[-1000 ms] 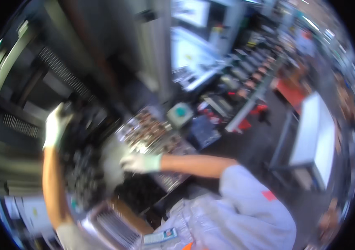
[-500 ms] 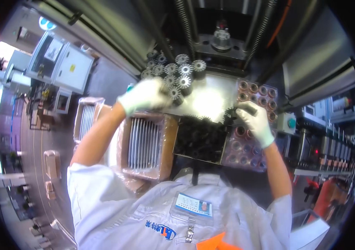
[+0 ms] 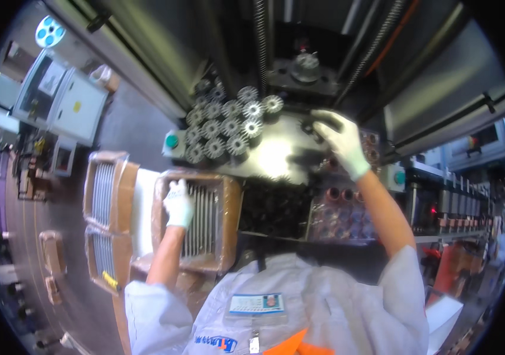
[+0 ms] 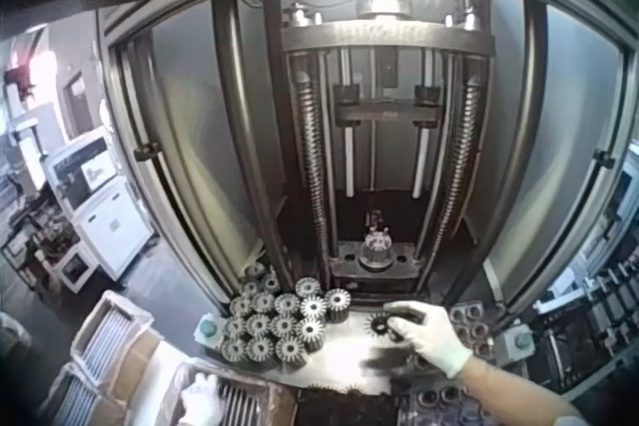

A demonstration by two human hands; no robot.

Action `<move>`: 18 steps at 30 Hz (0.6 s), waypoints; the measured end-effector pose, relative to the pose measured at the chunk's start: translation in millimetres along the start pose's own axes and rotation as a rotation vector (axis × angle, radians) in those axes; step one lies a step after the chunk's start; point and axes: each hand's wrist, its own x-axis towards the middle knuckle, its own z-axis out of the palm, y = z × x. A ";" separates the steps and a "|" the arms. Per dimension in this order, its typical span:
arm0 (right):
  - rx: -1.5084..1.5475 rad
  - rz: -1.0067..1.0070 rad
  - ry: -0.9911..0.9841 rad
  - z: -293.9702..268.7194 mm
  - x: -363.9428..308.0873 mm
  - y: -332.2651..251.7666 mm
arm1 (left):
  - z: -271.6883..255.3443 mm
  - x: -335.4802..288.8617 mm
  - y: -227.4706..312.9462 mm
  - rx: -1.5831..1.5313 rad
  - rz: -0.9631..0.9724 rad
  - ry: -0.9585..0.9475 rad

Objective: The person moves a set of electric motor armatures from a conveyor into a large storage bin. Throughout the video, the person repeatedly takes armatures from the bin, inserts them one at a time into a machine press, and then places the processed components into cardboard boxes for packaging.

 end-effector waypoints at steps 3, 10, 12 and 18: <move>0.035 -0.093 0.196 -8.8 43.2 10.2 | -2.5 -12.3 11.7 -0.059 0.059 0.063; -0.026 -0.167 0.437 -24.5 153.1 -4.6 | -19.1 -66.6 -31.1 -0.666 -0.042 -0.295; -0.206 -0.137 0.425 -17.1 176.3 -3.7 | -15.7 -86.2 -49.3 -0.730 -0.116 -0.405; -0.934 -0.258 0.337 -24.5 175.9 -5.1 | -22.2 -93.4 -44.9 -1.268 -0.066 -0.442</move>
